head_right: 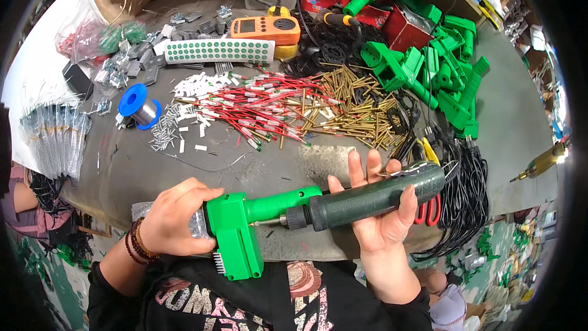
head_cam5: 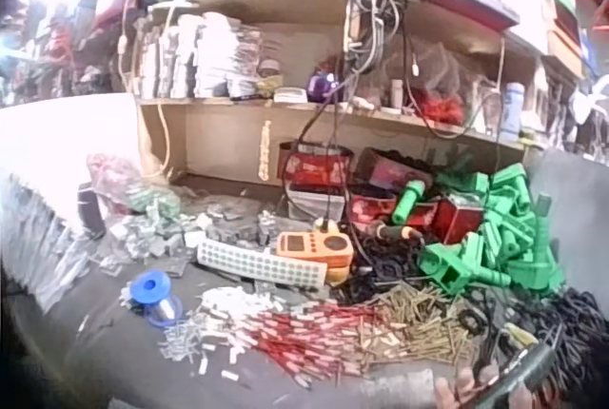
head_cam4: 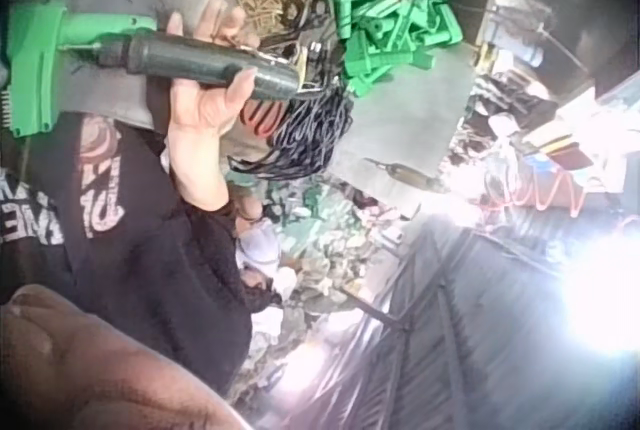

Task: Assembling and soldering wires inside a green plastic housing.

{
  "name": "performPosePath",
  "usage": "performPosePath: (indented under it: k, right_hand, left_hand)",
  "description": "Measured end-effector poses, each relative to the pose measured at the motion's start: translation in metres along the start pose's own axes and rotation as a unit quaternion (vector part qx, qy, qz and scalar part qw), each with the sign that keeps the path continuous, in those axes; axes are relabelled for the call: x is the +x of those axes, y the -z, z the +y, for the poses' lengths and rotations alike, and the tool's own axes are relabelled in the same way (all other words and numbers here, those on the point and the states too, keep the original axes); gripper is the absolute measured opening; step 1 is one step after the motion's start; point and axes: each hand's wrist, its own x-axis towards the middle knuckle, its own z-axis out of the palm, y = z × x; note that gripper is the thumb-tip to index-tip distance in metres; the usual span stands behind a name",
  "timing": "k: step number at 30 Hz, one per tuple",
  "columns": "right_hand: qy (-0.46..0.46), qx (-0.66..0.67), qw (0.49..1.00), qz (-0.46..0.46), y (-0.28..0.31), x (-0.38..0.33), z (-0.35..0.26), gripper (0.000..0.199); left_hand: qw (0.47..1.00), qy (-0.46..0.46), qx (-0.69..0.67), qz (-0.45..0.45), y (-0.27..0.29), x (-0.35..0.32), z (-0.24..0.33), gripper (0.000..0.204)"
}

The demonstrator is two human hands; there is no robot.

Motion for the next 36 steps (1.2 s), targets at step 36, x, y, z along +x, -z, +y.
performPosePath:
  k: [36]
  right_hand:
    - [0.012,-0.056,0.989,-0.137,-0.006,0.001,-0.002,0.038]
  left_hand:
    - [1.0,0.014,-0.008,0.004,0.0,0.0,0.002,0.061]
